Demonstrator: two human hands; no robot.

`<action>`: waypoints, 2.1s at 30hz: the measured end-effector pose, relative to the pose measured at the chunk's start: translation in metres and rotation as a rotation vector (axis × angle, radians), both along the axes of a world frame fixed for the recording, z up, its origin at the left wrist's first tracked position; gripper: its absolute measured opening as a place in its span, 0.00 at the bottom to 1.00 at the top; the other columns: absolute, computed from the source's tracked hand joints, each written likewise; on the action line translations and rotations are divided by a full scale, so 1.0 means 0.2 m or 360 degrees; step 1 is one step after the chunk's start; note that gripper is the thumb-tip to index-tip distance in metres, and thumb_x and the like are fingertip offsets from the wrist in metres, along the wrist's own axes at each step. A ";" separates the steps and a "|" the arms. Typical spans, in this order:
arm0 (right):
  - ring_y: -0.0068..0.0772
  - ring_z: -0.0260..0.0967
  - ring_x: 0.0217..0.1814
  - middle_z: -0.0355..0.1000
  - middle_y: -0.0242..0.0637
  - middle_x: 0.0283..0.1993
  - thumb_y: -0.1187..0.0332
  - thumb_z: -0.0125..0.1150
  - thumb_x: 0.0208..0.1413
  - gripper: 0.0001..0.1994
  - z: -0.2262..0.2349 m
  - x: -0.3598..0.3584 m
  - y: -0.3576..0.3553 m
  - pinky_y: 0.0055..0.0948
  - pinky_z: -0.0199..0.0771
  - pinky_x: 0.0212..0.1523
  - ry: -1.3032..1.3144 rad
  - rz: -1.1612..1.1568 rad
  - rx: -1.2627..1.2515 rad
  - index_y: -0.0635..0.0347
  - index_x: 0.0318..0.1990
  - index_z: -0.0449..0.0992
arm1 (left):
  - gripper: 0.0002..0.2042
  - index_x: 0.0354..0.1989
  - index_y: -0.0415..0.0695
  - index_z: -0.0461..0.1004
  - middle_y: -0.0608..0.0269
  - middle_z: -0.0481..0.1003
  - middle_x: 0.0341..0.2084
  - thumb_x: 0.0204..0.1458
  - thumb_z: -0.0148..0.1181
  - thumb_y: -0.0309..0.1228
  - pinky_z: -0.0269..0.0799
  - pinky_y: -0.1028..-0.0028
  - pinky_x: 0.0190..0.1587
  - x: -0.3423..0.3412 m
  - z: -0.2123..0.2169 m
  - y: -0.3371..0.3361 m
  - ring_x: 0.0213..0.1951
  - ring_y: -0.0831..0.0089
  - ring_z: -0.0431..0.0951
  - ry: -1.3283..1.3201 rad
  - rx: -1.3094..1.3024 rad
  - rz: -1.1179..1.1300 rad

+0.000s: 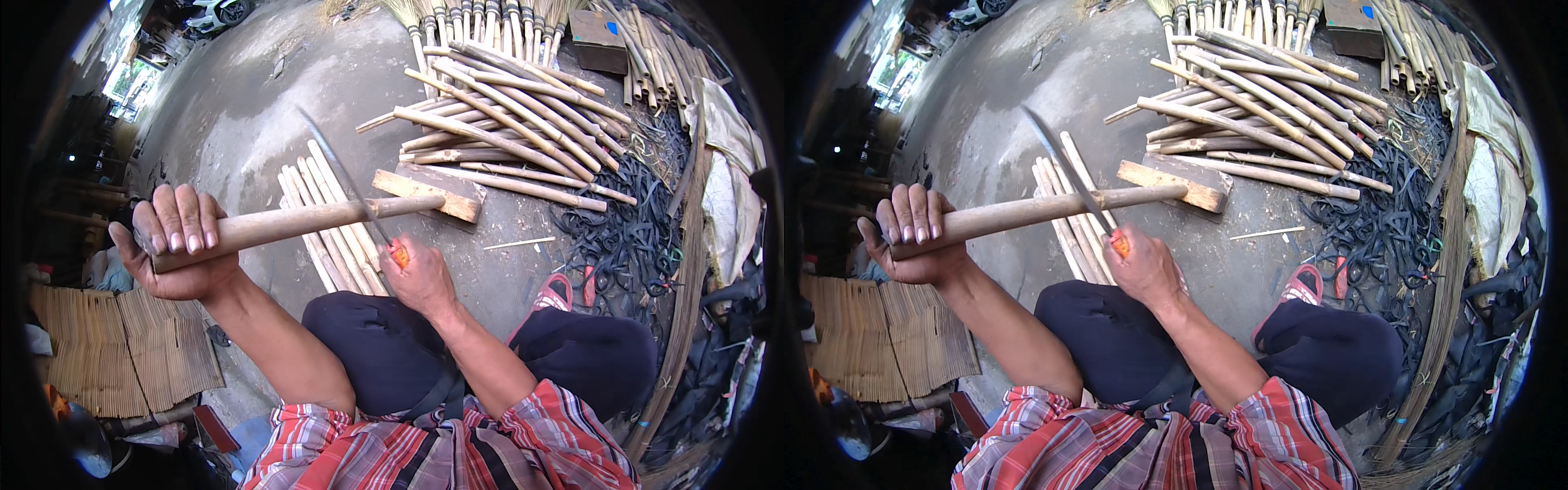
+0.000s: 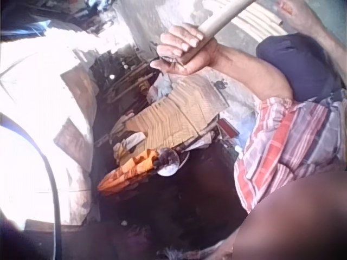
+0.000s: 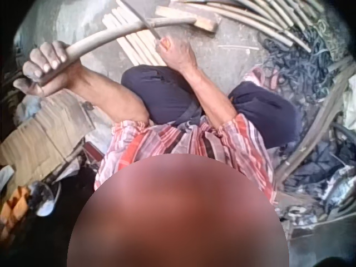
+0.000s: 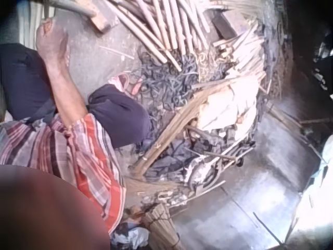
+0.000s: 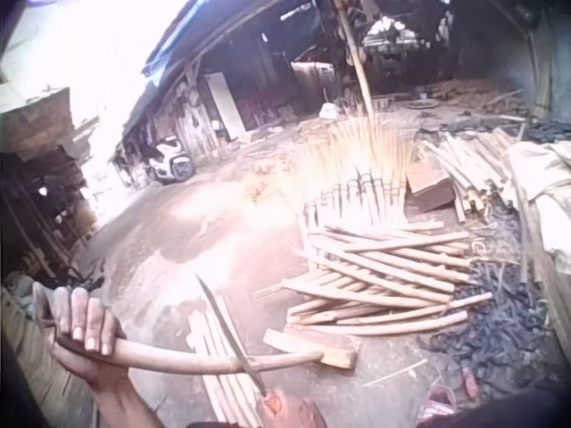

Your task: The person sits on the ground and uses a knife to sharpen the ends of bamboo sticks. They repeatedly pick up sticks, hold them with one hand, and shave the tip with the other, then place the sharpened sticks aside.

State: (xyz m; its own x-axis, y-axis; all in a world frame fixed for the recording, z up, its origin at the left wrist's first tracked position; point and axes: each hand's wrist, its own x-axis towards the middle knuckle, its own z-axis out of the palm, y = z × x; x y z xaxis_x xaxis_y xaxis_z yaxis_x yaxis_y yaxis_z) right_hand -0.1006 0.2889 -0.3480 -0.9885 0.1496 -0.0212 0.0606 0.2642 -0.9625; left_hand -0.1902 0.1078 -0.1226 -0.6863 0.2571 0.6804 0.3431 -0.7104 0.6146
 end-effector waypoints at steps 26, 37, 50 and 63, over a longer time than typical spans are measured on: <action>0.63 0.76 0.45 0.78 0.59 0.37 0.56 0.62 0.54 0.18 -1.00 0.22 0.40 0.52 0.73 0.44 -0.0827 -0.0186 0.0464 0.65 0.37 0.78 | 0.09 0.42 0.40 0.68 0.63 0.71 0.22 0.63 0.57 0.32 0.74 0.70 0.26 -0.47 -1.55 -0.09 0.23 0.73 0.75 -0.1223 -0.0851 0.1418; 0.53 0.76 0.33 0.77 0.53 0.31 0.57 0.65 0.56 0.16 -0.99 0.17 0.39 0.44 0.73 0.37 -0.0808 -0.0297 0.0338 0.65 0.35 0.77 | 0.23 0.50 0.33 0.77 0.43 0.81 0.44 0.47 0.65 0.35 0.74 0.62 0.54 -0.36 -2.37 -0.62 0.48 0.51 0.82 -0.1934 -0.2182 0.1796; 0.41 0.75 0.28 0.75 0.47 0.26 0.58 0.65 0.56 0.15 -0.96 0.11 0.40 0.40 0.72 0.33 -0.0720 -0.0839 -0.0077 0.64 0.33 0.77 | 0.48 0.70 0.38 0.58 0.45 0.65 0.63 0.50 0.67 0.62 0.79 0.59 0.48 -1.38 -1.95 0.71 0.54 0.53 0.76 -0.1850 -0.1552 0.0619; 0.63 0.76 0.37 0.77 0.55 0.31 0.59 0.63 0.57 0.14 -0.90 0.13 0.58 0.51 0.72 0.38 -0.0768 -0.1216 0.0120 0.63 0.36 0.78 | 0.23 0.53 0.42 0.64 0.57 0.70 0.41 0.56 0.61 0.44 0.70 0.54 0.56 -1.32 -1.60 1.04 0.45 0.62 0.73 -0.1986 0.0113 0.0645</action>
